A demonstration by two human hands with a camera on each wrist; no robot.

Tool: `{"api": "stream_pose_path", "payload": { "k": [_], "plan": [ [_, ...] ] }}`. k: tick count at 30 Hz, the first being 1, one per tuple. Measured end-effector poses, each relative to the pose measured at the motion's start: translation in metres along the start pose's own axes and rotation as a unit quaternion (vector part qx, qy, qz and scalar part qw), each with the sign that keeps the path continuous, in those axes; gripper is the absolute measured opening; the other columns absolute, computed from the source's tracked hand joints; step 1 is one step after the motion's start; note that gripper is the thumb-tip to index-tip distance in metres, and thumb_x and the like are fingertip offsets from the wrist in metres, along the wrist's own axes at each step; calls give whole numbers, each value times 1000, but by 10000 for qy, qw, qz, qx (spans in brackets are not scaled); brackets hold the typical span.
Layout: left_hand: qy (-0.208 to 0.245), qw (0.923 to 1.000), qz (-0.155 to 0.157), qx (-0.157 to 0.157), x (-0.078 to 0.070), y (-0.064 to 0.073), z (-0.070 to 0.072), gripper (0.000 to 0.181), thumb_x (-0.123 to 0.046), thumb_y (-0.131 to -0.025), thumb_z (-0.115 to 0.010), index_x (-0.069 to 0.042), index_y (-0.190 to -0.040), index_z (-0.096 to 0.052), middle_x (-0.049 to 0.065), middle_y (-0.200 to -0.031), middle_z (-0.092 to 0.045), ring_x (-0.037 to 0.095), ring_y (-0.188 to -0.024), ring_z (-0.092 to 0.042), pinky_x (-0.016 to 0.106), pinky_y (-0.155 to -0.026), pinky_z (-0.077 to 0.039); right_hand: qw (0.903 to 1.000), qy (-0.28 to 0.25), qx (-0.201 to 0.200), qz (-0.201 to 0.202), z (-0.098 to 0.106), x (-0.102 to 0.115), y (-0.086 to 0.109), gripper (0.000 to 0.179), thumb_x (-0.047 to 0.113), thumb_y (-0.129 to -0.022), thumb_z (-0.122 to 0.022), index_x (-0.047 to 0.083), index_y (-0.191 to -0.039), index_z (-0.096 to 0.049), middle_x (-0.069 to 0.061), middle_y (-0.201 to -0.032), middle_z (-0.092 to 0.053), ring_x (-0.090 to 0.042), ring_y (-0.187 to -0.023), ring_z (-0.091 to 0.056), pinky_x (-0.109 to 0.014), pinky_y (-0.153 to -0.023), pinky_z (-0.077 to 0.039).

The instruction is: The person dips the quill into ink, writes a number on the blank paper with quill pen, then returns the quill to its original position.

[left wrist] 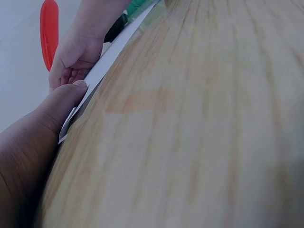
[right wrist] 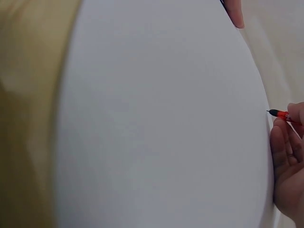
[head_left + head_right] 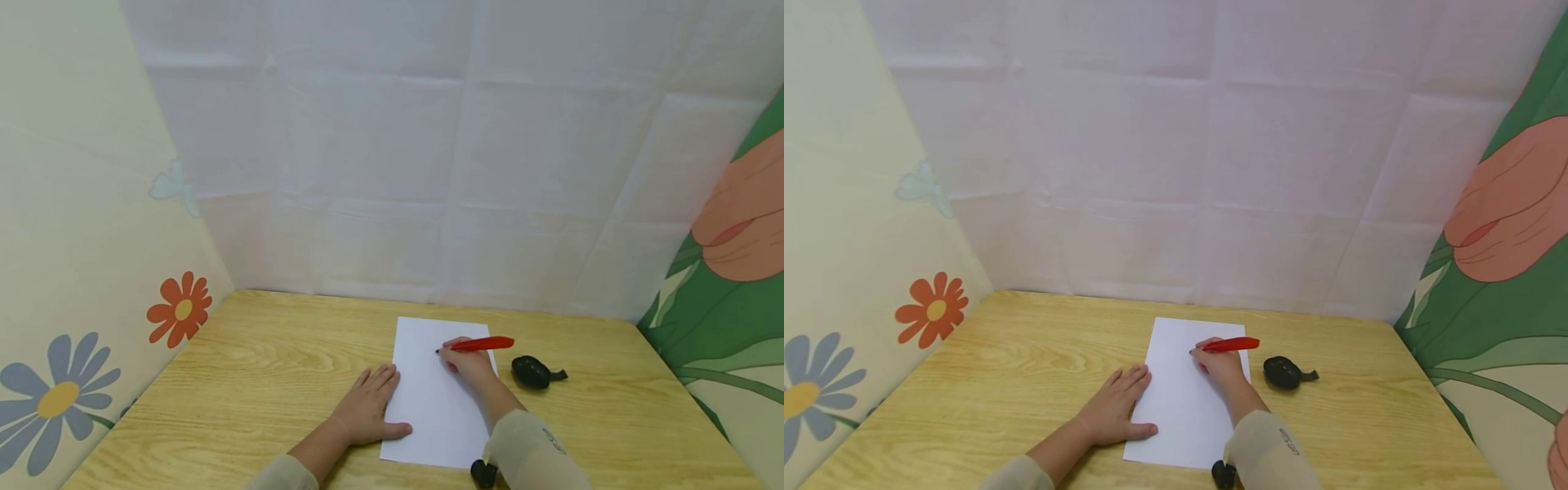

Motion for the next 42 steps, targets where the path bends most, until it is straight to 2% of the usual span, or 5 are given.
{"api": "stream_pose_path", "payload": {
  "k": [18,29,42],
  "plan": [
    [-34,10000,-52,-63,-1,1,1,103,-75,-81,-54,-4,-153,-31,9,-162,-27,26,-152,-21,51,-124,-14,9998,59,78,150,-3,1,3,21,21,-84,-75,7,-98,-68,0,-67,-61,-16,-64,-55,-23,-62,-47],
    [-19,10000,-65,-64,0,1,1,103,-75,-81,-54,-4,-153,-32,9,-162,-27,26,-152,-21,50,-124,-14,9999,84,134,-43,-5,0,5,21,22,-83,-76,9,-99,-70,0,-70,-63,-16,-67,-57,-23,-65,-48],
    [-32,9999,-55,-93,0,0,1,103,-74,-81,-55,-4,-153,-32,10,-162,-28,26,-152,-21,51,-124,-14,9996,131,226,68,-7,1,9,21,21,-84,-75,8,-99,-70,0,-71,-64,-17,-68,-57,-23,-65,-48]
  ]
}}
Point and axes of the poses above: each hand's wrist, its own y-axis away from the middle knuckle, its own z-axis out of the back of the hand, x = y × z, the point moved 6 cm from there along -y, towards the middle knuckle
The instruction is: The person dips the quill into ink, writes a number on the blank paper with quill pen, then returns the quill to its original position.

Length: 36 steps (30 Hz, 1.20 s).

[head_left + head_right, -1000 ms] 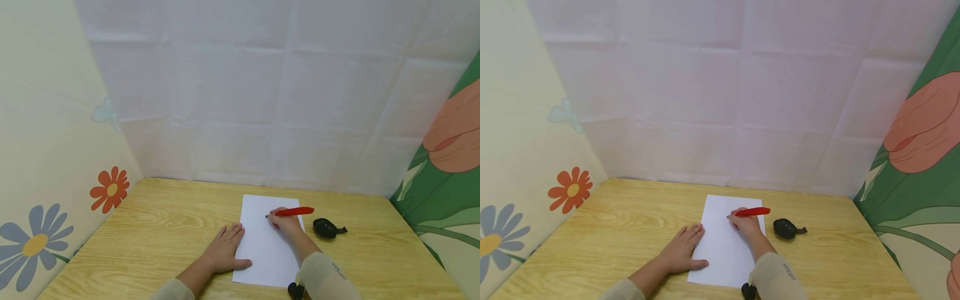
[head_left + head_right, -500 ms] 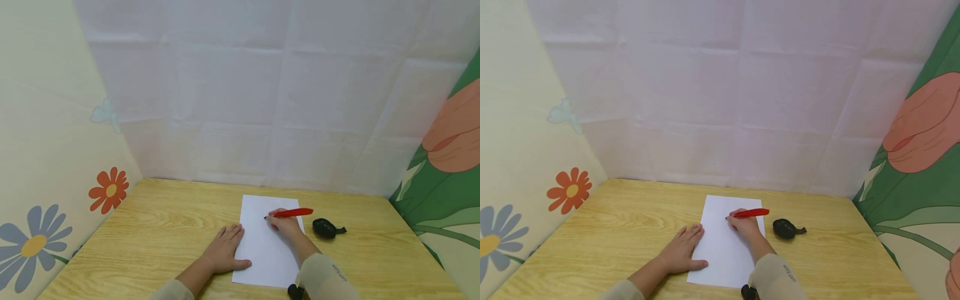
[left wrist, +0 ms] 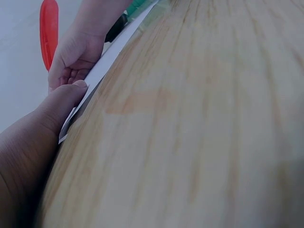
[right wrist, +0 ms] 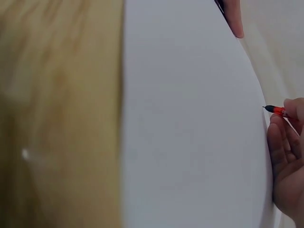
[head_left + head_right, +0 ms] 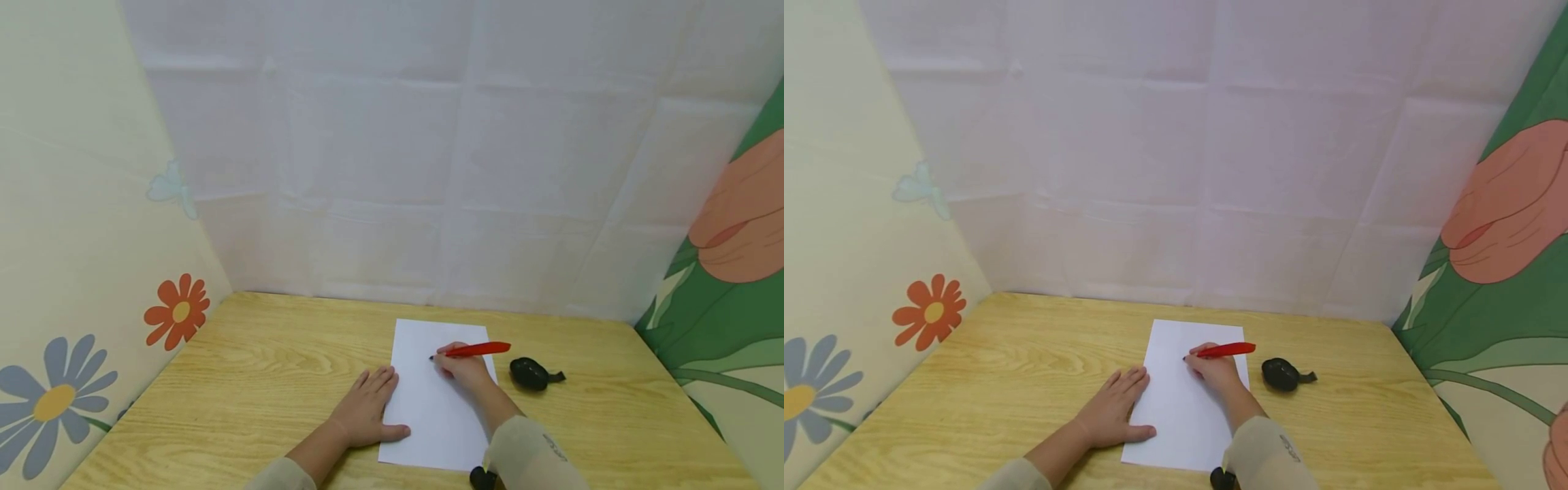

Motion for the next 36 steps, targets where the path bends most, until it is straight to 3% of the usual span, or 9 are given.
{"api": "stream_pose_path", "payload": {
  "k": [36],
  "plan": [
    [-124,9998,-88,-94,-1,-1,0,102,-74,-82,-54,-3,-151,-34,11,-160,-31,27,-150,-24,52,-123,-17,9992,279,221,193,-5,0,6,18,21,-85,-74,8,-97,-71,1,-67,-62,-16,-64,-55,-23,-62,-48]
  ]
}}
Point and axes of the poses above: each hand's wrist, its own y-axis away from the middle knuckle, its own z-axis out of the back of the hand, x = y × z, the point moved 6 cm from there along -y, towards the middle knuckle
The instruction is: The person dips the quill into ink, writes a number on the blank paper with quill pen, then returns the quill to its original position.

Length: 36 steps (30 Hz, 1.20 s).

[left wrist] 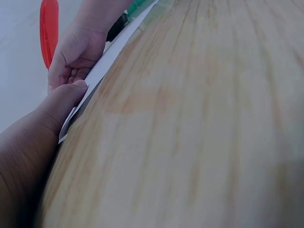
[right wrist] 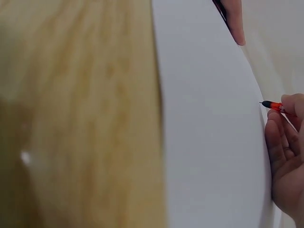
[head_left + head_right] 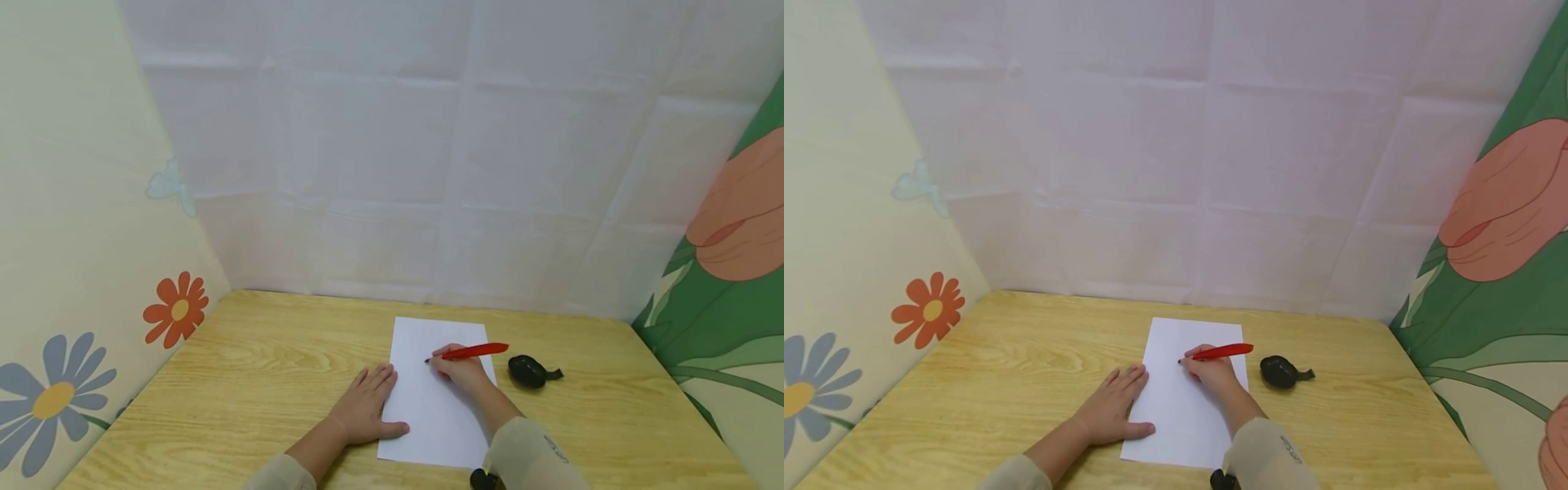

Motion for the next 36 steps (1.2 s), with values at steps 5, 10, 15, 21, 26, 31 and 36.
{"api": "stream_pose_path", "payload": {
  "k": [5,10,15,21,26,31,36],
  "plan": [
    [3,10000,56,59,1,0,0,103,-76,-81,-53,-4,-152,-33,10,-161,-29,26,-151,-22,51,-124,-15,10000,5,4,-31,0,0,2,18,22,-85,-75,9,-97,-71,1,-68,-62,-16,-65,-56,-23,-63,-48],
    [32,9999,97,97,1,0,-1,103,-75,-81,-54,-4,-152,-32,10,-162,-28,26,-151,-22,51,-124,-14,10000,37,32,34,0,1,4,17,21,-85,-74,9,-96,-71,2,-67,-61,-16,-64,-55,-23,-63,-48],
    [68,9999,111,101,1,0,-1,102,-75,-81,-54,-4,-152,-33,10,-161,-28,27,-151,-22,51,-124,-14,9999,95,98,87,0,0,3,16,21,-85,-75,9,-95,-71,2,-67,-61,-16,-65,-55,-24,-63,-48],
    [52,9999,114,101,1,0,-1,102,-75,-81,-54,-4,-152,-33,10,-161,-29,27,-151,-22,51,-124,-14,9997,182,167,74,-1,0,4,18,23,-85,-75,10,-95,-71,1,-69,-62,-17,-67,-56,-23,-65,-48],
    [51,9998,136,130,1,0,0,103,-75,-81,-54,-4,-153,-32,10,-162,-28,27,-152,-21,51,-124,-14,9996,168,201,-50,0,-1,6,19,25,-85,-75,11,-97,-72,0,-72,-64,-17,-69,-57,-24,-66,-49],
    [69,9998,127,138,1,0,0,103,-75,-82,-53,-4,-153,-32,10,-162,-28,26,-152,-21,51,-124,-14,9996,174,209,-47,0,-1,7,18,25,-85,-76,11,-97,-72,0,-71,-64,-17,-68,-57,-24,-66,-49],
    [117,9998,81,105,-1,1,1,103,-74,-81,-55,-3,-152,-33,10,-161,-29,27,-151,-22,51,-124,-15,9994,247,225,-29,0,-2,7,19,25,-85,-76,12,-97,-72,1,-72,-64,-17,-68,-57,-24,-66,-49]
  ]
}}
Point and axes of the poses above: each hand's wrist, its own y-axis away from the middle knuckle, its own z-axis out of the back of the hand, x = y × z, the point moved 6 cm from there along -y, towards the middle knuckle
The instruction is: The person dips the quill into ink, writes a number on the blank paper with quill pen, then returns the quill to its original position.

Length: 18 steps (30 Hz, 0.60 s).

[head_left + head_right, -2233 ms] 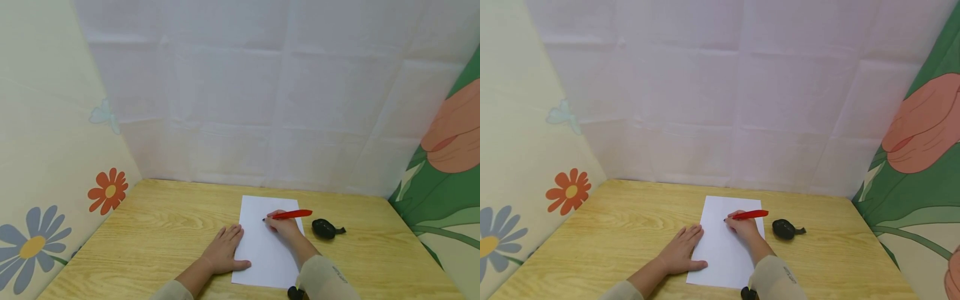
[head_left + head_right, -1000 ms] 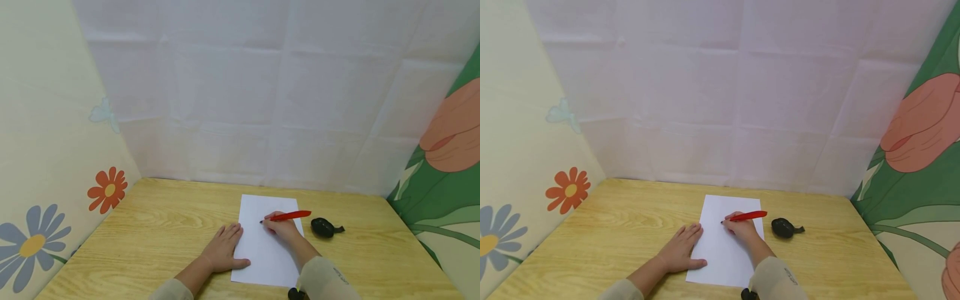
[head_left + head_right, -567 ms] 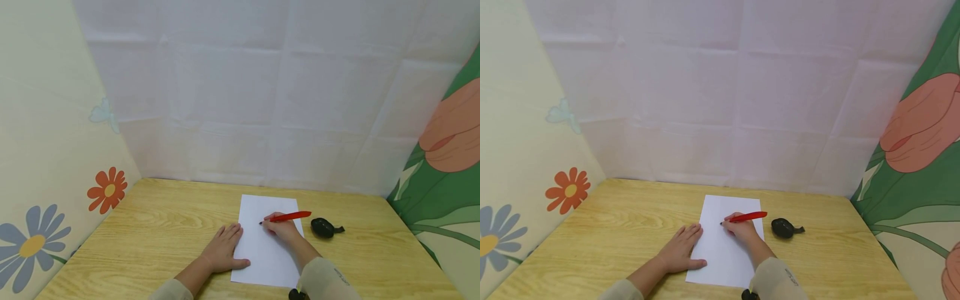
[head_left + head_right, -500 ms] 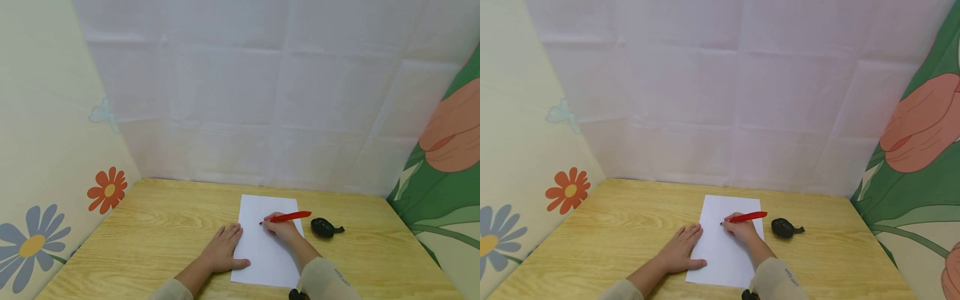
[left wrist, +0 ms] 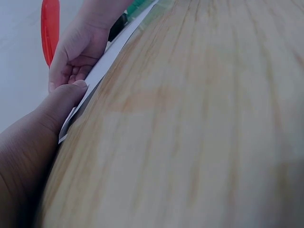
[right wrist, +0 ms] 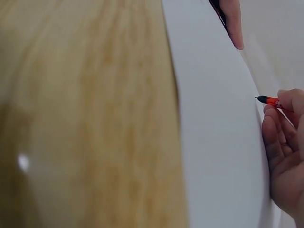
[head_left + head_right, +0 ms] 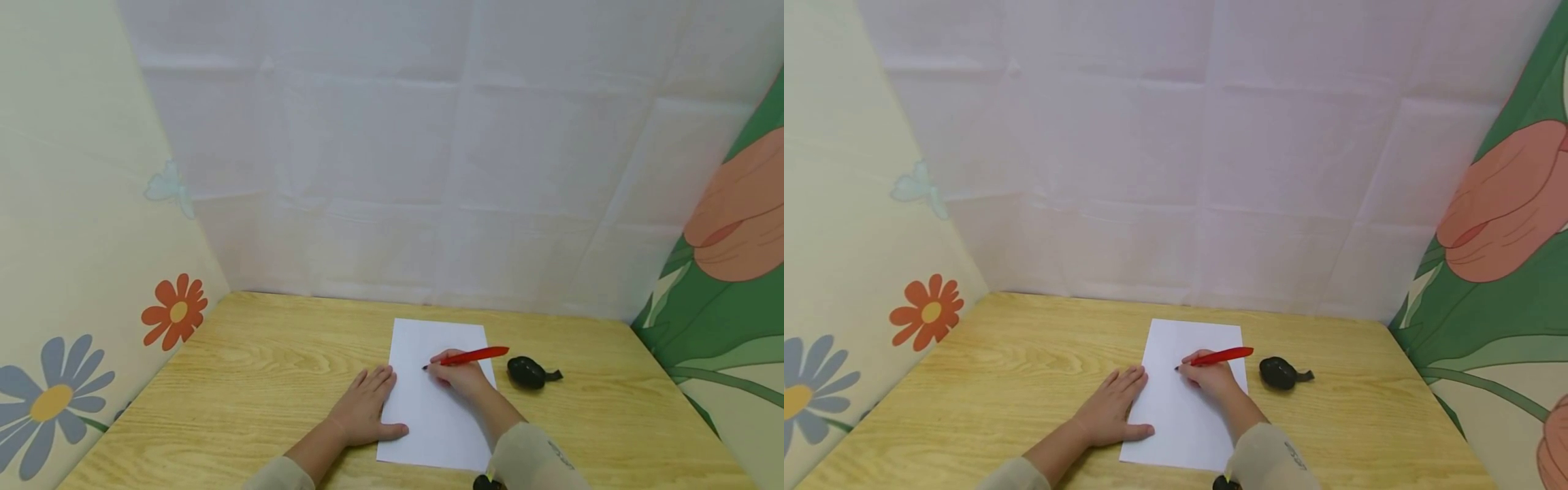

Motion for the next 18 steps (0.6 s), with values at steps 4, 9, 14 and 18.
{"api": "stream_pose_path", "payload": {
  "k": [4,9,14,18],
  "plan": [
    [-29,10000,13,10,0,0,-1,103,-75,-81,-54,-4,-152,-33,10,-161,-29,27,-151,-22,51,-124,-14,9999,82,67,-29,0,-1,1,20,28,-85,-76,13,-97,-72,0,-74,-65,-17,-70,-58,-24,-68,-49],
    [-58,10000,40,8,2,-1,-2,103,-75,-81,-54,-4,-153,-32,10,-162,-28,27,-151,-22,50,-124,-14,9998,120,146,-90,0,-2,3,22,30,-84,-76,13,-98,-72,-1,-76,-66,-18,-73,-59,-24,-69,-49],
    [-58,10000,39,-19,2,-2,-3,104,-76,-81,-53,-4,-153,-32,10,-162,-28,27,-151,-22,51,-124,-15,9998,82,144,-89,0,-3,4,22,29,-84,-77,13,-97,-72,0,-75,-66,-18,-72,-58,-24,-68,-49],
    [-50,10000,25,-46,2,-2,-3,103,-75,-81,-54,-4,-152,-32,10,-162,-28,27,-151,-22,51,-124,-14,9999,41,138,-90,0,-3,5,22,29,-84,-77,13,-98,-72,0,-75,-66,-18,-72,-58,-24,-68,-49]
  ]
}}
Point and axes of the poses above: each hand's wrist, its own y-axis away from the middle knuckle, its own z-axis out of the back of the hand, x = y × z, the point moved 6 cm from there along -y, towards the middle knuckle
